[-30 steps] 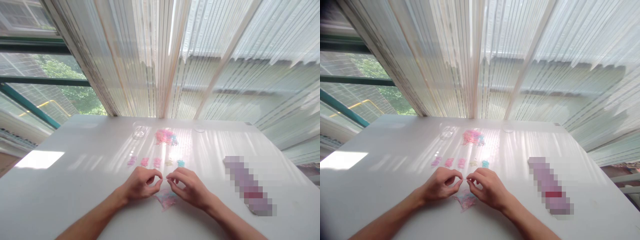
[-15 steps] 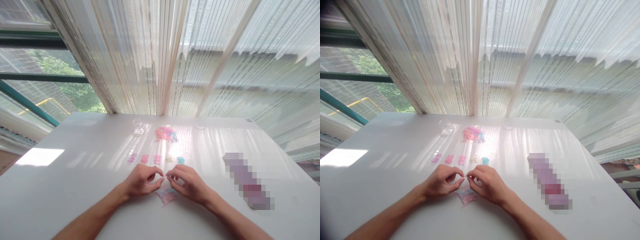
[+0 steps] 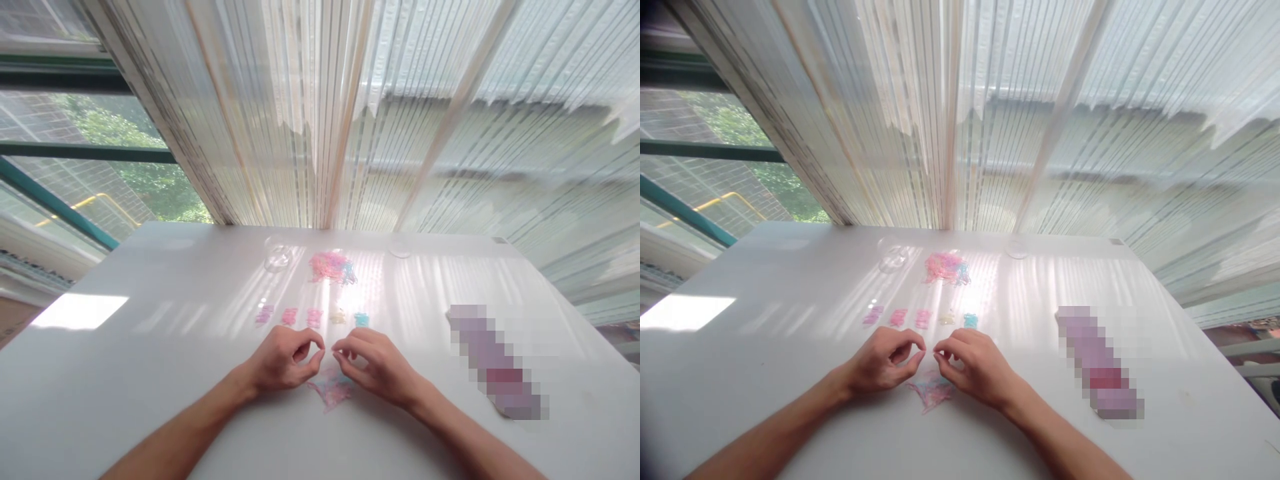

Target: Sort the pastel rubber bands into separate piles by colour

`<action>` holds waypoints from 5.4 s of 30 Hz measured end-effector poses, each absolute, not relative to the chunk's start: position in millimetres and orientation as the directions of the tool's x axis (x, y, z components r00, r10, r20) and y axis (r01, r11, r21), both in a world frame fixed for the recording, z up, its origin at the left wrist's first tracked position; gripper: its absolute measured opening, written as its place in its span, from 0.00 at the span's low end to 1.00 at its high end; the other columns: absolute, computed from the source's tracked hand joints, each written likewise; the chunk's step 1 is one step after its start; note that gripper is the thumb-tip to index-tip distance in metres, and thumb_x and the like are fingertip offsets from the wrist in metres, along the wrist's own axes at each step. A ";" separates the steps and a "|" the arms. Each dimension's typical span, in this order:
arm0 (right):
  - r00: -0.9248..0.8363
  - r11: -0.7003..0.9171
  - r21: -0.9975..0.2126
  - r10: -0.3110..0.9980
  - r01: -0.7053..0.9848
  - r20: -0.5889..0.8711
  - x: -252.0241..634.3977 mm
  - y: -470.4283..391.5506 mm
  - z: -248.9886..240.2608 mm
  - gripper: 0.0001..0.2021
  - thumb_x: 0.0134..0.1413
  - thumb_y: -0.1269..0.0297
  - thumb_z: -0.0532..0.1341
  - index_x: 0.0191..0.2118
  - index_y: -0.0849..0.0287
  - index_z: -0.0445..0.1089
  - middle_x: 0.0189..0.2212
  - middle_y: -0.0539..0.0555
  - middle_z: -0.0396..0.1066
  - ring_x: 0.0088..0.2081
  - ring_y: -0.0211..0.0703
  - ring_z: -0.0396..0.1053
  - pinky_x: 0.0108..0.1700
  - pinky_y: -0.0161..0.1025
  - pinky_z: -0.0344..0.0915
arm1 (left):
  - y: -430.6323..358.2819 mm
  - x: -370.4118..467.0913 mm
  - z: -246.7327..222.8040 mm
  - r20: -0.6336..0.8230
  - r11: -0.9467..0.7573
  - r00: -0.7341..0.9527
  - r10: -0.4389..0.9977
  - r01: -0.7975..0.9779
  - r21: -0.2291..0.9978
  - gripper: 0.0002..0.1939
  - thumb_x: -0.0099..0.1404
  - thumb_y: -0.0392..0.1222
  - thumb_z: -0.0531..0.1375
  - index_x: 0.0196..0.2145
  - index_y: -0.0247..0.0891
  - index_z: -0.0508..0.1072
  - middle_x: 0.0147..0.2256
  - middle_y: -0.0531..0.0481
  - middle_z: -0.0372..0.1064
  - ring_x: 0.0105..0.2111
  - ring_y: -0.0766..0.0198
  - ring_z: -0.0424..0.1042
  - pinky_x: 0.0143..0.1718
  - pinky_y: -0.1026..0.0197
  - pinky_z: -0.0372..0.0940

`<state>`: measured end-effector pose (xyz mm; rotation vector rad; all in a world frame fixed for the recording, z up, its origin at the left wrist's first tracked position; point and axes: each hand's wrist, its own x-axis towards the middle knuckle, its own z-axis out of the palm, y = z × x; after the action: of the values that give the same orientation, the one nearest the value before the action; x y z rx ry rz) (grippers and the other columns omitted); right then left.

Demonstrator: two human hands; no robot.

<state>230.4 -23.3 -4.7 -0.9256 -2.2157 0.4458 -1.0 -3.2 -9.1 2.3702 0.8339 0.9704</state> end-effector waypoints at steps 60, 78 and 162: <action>-0.522 0.685 -0.545 0.725 0.483 0.449 231.1 -24.0 -4.1 0.08 0.67 0.66 0.57 0.37 0.57 0.72 0.27 0.51 0.71 0.27 0.38 0.67 0.31 0.34 0.61 | -2.5 -0.4 -10.8 0.497 -0.739 0.573 0.652 0.335 0.584 0.02 0.66 0.34 0.61 0.36 0.37 0.75 0.20 0.63 0.47 0.19 0.73 0.48 0.22 0.69 0.50; -0.481 0.654 -0.572 0.754 0.494 0.447 231.8 -24.1 -3.2 0.05 0.65 0.69 0.58 0.37 0.58 0.70 0.26 0.49 0.69 0.27 0.37 0.66 0.31 0.34 0.62 | -1.4 -2.7 -11.4 0.452 -0.707 0.577 0.680 0.354 0.613 0.04 0.62 0.32 0.60 0.33 0.36 0.74 0.20 0.63 0.46 0.18 0.73 0.47 0.22 0.69 0.50; -0.414 0.490 -0.753 0.854 0.439 0.315 227.9 -27.1 2.8 0.06 0.65 0.66 0.56 0.36 0.57 0.68 0.26 0.49 0.71 0.26 0.36 0.66 0.29 0.32 0.65 | -2.8 -1.3 -9.3 0.458 -0.713 0.584 0.670 0.335 0.616 0.04 0.66 0.35 0.61 0.36 0.36 0.76 0.18 0.63 0.50 0.18 0.73 0.48 0.21 0.68 0.50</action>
<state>227.9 -27.1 2.8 -1.0615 -2.0377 0.7600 -1.3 -2.8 -9.3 2.3457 0.8020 0.9563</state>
